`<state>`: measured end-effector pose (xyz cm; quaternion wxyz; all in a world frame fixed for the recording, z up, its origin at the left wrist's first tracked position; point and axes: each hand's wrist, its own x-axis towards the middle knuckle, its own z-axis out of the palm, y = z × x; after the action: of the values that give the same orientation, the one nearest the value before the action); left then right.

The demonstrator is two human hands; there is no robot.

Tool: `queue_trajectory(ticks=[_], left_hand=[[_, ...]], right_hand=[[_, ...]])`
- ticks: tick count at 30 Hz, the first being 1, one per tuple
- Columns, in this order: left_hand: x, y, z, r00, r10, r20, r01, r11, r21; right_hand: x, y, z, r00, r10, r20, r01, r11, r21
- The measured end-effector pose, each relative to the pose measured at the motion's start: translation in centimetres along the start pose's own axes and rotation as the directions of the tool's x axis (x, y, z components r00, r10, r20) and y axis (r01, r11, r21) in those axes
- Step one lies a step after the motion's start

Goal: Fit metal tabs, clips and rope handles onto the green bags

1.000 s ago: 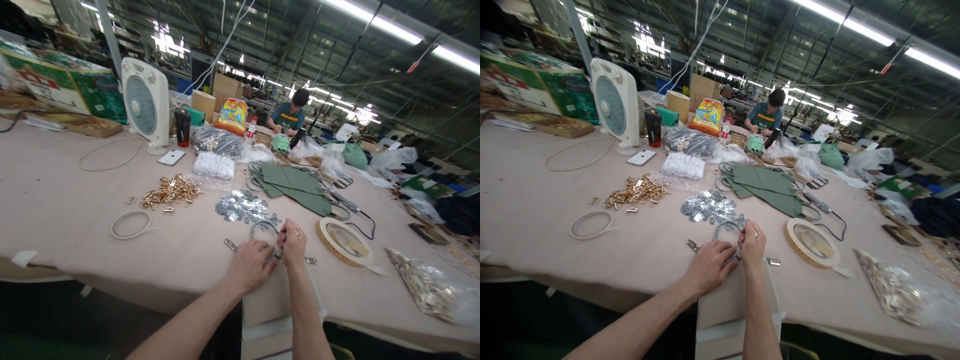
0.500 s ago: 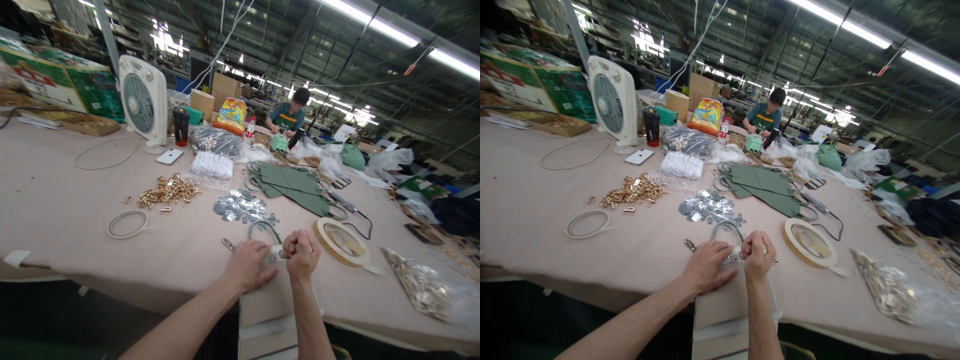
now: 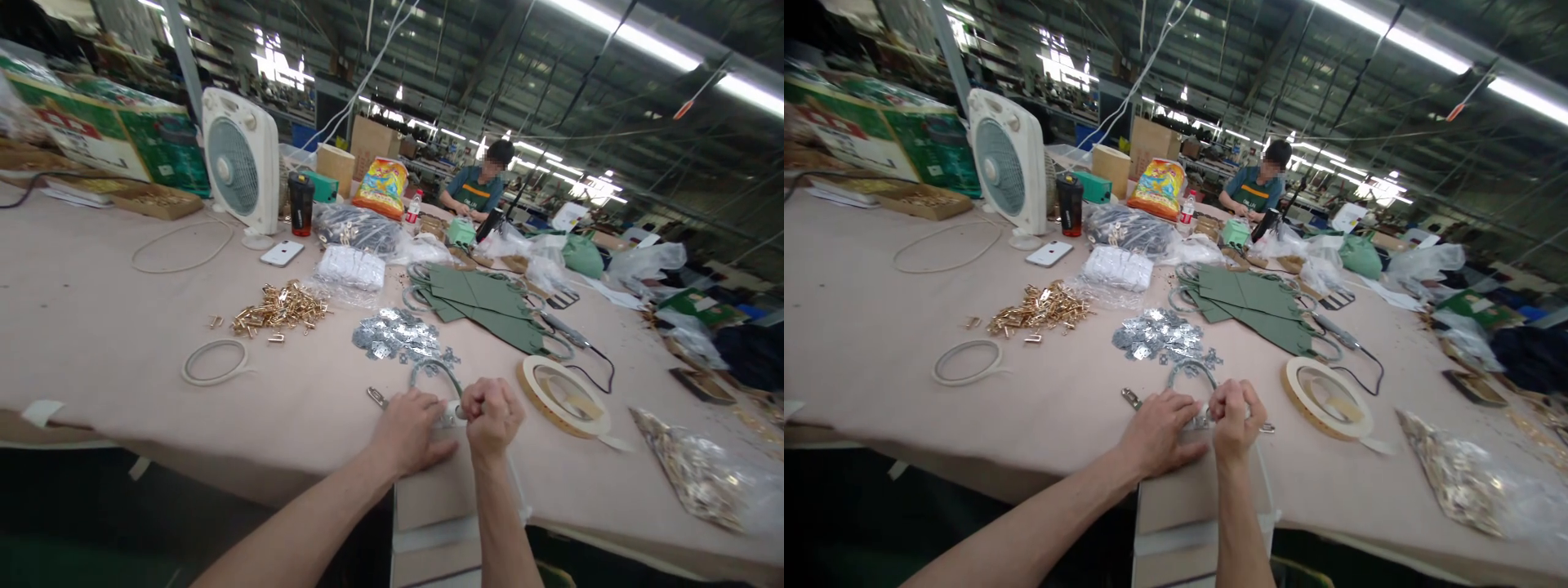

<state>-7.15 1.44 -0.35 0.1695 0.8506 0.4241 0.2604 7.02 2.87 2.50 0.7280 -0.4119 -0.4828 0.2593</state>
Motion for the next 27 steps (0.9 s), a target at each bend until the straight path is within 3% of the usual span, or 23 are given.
queue_trajectory(ticks=[4, 11, 17, 27], left_hand=[[0.0, 0.0, 0.0, 1.0, -0.007, -0.013, 0.007, 1.0, -0.008], [-0.1, -0.2, 0.0, 1.0, -0.002, -0.017, 0.002, 1.0, -0.021], [-0.2, -0.3, 0.2, 1.0, -0.018, -0.021, 0.017, 1.0, -0.024], [0.0, -0.6, 0.3, 1.0, -0.008, 0.019, 0.008, 0.999, -0.037]], right_hand=[[-0.8, 1.0, -0.6, 0.994, 0.109, -0.019, -0.109, 0.994, 0.005], [-2.0, -0.2, -1.1, 0.997, -0.043, -0.062, 0.054, 0.983, 0.174], [-3.8, 0.4, 0.0, 0.993, -0.066, -0.098, 0.075, 0.993, 0.094], [-4.4, 1.1, 0.6, 0.978, -0.187, -0.089, 0.18, 0.981, -0.075]])
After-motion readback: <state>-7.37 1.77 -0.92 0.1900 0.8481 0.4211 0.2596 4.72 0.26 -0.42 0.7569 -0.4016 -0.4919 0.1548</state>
